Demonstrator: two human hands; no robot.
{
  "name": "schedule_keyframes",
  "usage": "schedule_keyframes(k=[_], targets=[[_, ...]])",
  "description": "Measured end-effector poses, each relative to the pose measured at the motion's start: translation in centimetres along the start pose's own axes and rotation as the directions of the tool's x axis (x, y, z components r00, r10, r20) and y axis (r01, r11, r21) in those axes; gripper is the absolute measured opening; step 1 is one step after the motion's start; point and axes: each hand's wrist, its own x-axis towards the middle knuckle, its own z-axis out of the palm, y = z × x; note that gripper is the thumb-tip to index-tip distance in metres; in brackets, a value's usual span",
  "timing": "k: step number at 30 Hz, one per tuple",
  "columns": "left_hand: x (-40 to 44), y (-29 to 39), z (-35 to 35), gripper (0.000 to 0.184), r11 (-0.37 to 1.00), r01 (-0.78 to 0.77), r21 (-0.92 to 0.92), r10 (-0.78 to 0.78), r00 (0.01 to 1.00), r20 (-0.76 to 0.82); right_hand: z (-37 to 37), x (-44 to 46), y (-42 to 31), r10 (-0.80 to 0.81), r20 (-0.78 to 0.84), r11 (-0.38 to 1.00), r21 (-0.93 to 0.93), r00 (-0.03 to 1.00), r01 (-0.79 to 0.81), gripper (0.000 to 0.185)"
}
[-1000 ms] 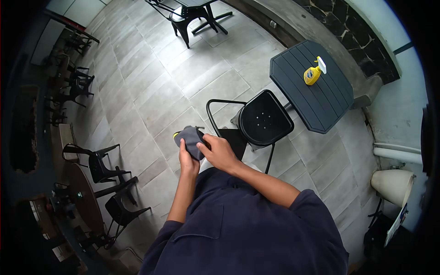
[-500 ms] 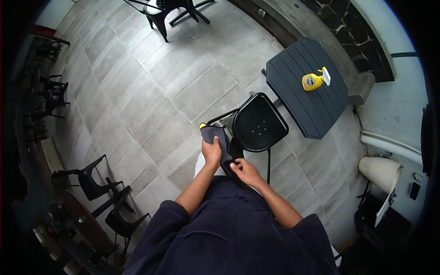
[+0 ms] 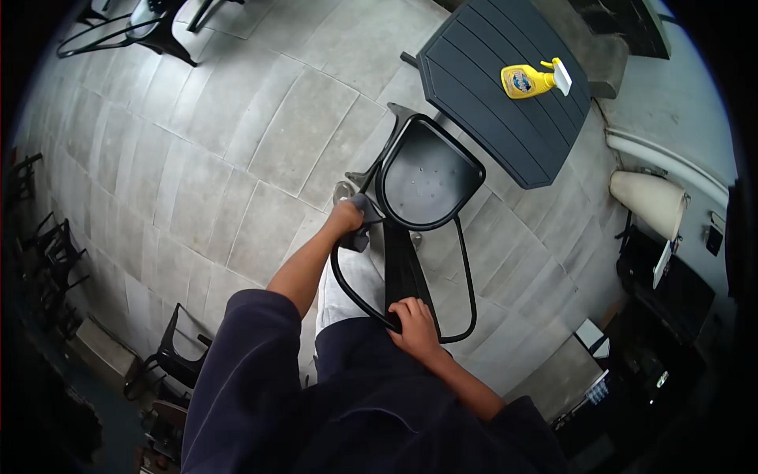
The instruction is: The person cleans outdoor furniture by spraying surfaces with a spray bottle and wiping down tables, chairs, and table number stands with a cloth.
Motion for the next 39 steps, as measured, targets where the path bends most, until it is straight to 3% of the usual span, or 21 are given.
schedule_keyframes(k=[1, 3, 5, 9, 10, 11, 13, 15, 16, 17, 19, 21, 24, 27, 28, 29, 31, 33, 35, 37, 39], targets=[[2.3, -0.1, 1.0, 0.045, 0.992, -0.093, 0.081, 0.097, 0.994, -0.05, 0.3, -0.2, 0.1, 0.03, -0.001, 1.0, 0.005, 1.0, -0.03, 0.042], [7.4, -0.6, 3.4, 0.043, 0.986, -0.12, 0.112, 0.128, 0.99, -0.064, 0.9, -0.9, 0.3, -0.083, -0.096, 0.995, -0.06, 0.992, 0.078, 0.044], [10.7, -0.1, 4.0, 0.041, 0.979, -0.15, 0.14, 0.162, 0.984, -0.076, 1.0, -1.1, 0.2, -0.051, -0.114, 0.995, -0.095, 0.992, 0.041, 0.048], [11.4, 0.3, 2.8, 0.058, 0.997, -0.077, -0.013, 0.077, 0.997, -0.003, 0.8, -1.1, -0.3, -0.088, -0.205, 0.988, -0.146, 0.975, 0.059, 0.051], [11.6, -0.8, 2.9, 0.064, 0.955, 0.063, -0.289, -0.042, 0.996, 0.08, 0.7, -1.1, -0.4, -0.1, -0.207, 0.987, -0.142, 0.973, 0.071, 0.052], [11.1, -1.3, 2.0, 0.069, 0.824, 0.209, -0.527, -0.129, 0.974, 0.185, 0.5, -0.9, -0.3, -0.101, -0.224, 0.987, -0.142, 0.969, 0.07, 0.052], [8.4, -3.1, 0.4, 0.069, 0.498, 0.357, -0.79, -0.183, 0.934, 0.307, 0.2, -0.4, -0.3, -0.149, -0.216, 0.978, -0.178, 0.965, 0.111, 0.059], [4.9, -5.1, -2.0, 0.063, 0.194, 0.308, -0.932, -0.083, 0.951, 0.297, -0.6, 0.7, -0.8, -0.175, -0.248, 0.976, -0.173, 0.953, 0.134, 0.057], [3.8, -7.0, -2.6, 0.058, 0.085, 0.207, -0.975, -0.053, 0.978, 0.203, -0.9, 1.5, -0.9, -0.192, -0.275, 0.974, -0.175, 0.942, 0.147, 0.054], [2.3, -8.2, -3.8, 0.056, -0.144, 0.134, -0.98, 0.065, 0.99, 0.126, -1.1, 2.2, -1.1, -0.218, -0.284, 0.969, -0.173, 0.934, 0.174, 0.054], [-0.6, -10.9, -6.7, 0.051, -0.362, 0.104, -0.926, 0.251, 0.968, 0.011, -1.1, 3.4, -1.5, -0.236, -0.27, 0.967, -0.159, 0.934, 0.198, 0.051], [-3.5, -13.1, -9.1, 0.047, -0.571, 0.148, -0.808, 0.309, 0.95, -0.045, -1.2, 4.3, -1.5, -0.24, -0.294, 0.966, -0.167, 0.925, 0.198, 0.049], [-5.5, -15.3, -11.7, 0.051, -0.565, 0.192, -0.803, 0.566, 0.798, -0.207, -2.5, 5.4, -0.8, -0.252, -0.393, 0.961, -0.206, 0.885, 0.182, 0.043], [-11.3, -11.5, -14.8, 0.05, -0.607, 0.092, -0.79, 0.507, 0.809, -0.296, -3.8, 6.8, 0.7, -0.256, -0.477, 0.957, -0.246, 0.841, 0.152, 0.037], [-10.7, -12.2, -14.6, 0.053, -0.622, 0.109, -0.776, 0.58, 0.73, -0.362, -4.0, 7.4, 1.3, -0.246, -0.507, 0.959, -0.253, 0.826, 0.131, 0.035], [-11.4, -11.4, -15.2, 0.053, -0.608, 0.112, -0.786, 0.6, 0.713, -0.363, -4.2, 8.1, 1.6, -0.248, -0.529, 0.958, -0.258, 0.811, 0.125, 0.035], [-12.6, -9.5, -15.7, 0.055, -0.601, 0.037, -0.799, 0.508, 0.789, -0.346, -5.3, 8.8, 2.3, -0.236, -0.559, 0.958, -0.27, 0.795, 0.094, 0.032], [-12.7, -9.2, -15.6, 0.054, -0.635, 0.136, -0.76, 0.55, 0.771, -0.321, -6.3, 9.2, 2.0, -0.209, -0.606, 0.962, -0.269, 0.767, 0.05, 0.03], [-13.8, -8.3, -15.7, 0.053, -0.507, -0.034, -0.861, 0.476, 0.822, -0.312, -6.4, 9.8, 2.7, -0.12, -0.609, 0.984, -0.178, 0.784, 0.013, 0.028], [-13.9, -9.3, -15.4, 0.056, -0.511, 0.046, -0.858, 0.591, 0.744, -0.312, -6.2, 10.1, 2.9, -0.035, -0.594, 0.993, -0.108, 0.803, -0.037, 0.03], [-16.2, -8.3, -15.7, 0.057, -0.617, 0.089, -0.782, 0.391, 0.897, -0.207, -6.9, 9.8, 2.3, 0.035, -0.519, 0.996, -0.05, 0.854, -0.071, 0.03]])
